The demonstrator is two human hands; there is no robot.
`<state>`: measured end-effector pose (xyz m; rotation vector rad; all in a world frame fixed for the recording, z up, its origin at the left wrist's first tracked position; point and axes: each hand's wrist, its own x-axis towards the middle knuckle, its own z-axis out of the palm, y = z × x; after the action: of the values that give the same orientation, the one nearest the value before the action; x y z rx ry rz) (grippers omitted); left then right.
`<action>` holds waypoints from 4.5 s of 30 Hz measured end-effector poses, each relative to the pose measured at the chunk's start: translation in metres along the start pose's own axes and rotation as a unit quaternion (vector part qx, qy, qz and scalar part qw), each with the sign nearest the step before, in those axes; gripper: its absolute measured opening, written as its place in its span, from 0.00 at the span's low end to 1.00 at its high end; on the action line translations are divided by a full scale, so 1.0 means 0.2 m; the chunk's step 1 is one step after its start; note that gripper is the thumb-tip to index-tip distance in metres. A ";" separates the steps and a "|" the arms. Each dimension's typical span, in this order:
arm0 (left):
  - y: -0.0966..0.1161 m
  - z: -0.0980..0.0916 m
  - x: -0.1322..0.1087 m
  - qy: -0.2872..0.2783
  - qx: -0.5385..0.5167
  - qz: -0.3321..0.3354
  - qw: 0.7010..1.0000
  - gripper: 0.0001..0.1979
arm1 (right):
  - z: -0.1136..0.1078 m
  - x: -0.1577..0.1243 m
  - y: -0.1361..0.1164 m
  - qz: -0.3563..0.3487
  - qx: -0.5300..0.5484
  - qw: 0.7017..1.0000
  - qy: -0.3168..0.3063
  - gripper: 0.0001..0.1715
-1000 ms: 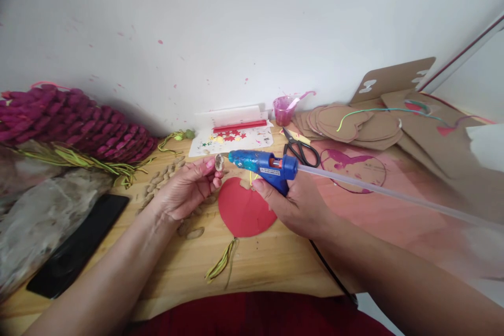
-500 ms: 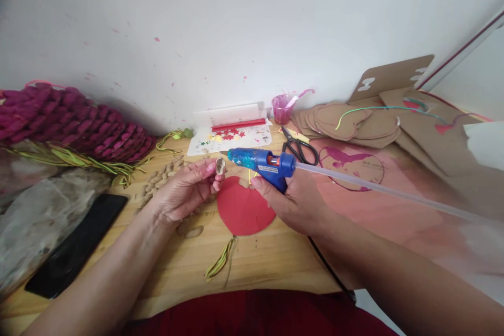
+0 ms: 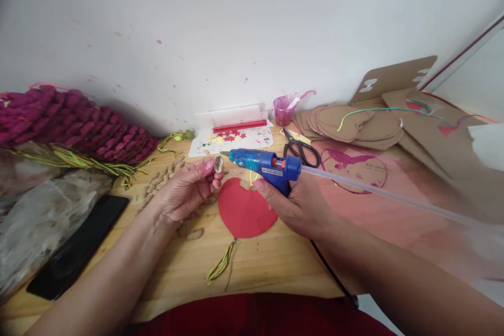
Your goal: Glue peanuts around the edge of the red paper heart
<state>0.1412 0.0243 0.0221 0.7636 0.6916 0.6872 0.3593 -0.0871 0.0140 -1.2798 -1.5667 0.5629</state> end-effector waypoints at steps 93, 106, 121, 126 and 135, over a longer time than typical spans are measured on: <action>0.01 -0.01 0.00 0.003 -0.050 0.035 0.998 0.11 | 0.01 0.00 -0.02 -0.068 -0.040 0.996 -0.044 0.11; 0.01 -0.01 0.00 0.008 -0.030 0.032 0.999 0.13 | 0.01 0.00 -0.01 -0.096 -0.068 0.992 -0.037 0.12; 0.03 -0.01 0.00 0.005 -0.035 0.044 0.998 0.11 | 0.01 0.01 -0.02 -0.113 -0.070 0.991 -0.030 0.08; 0.02 -0.02 0.00 0.006 -0.030 0.038 0.999 0.10 | 0.01 0.01 -0.01 -0.109 -0.076 0.991 -0.022 0.07; 0.03 -0.01 0.00 0.005 -0.033 0.043 0.999 0.12 | 0.01 0.02 -0.02 -0.124 -0.073 0.989 -0.023 0.08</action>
<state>0.1373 0.0277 0.0251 0.7321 0.6442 0.7887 0.3561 -0.0847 0.0189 -1.1625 -1.8005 0.3279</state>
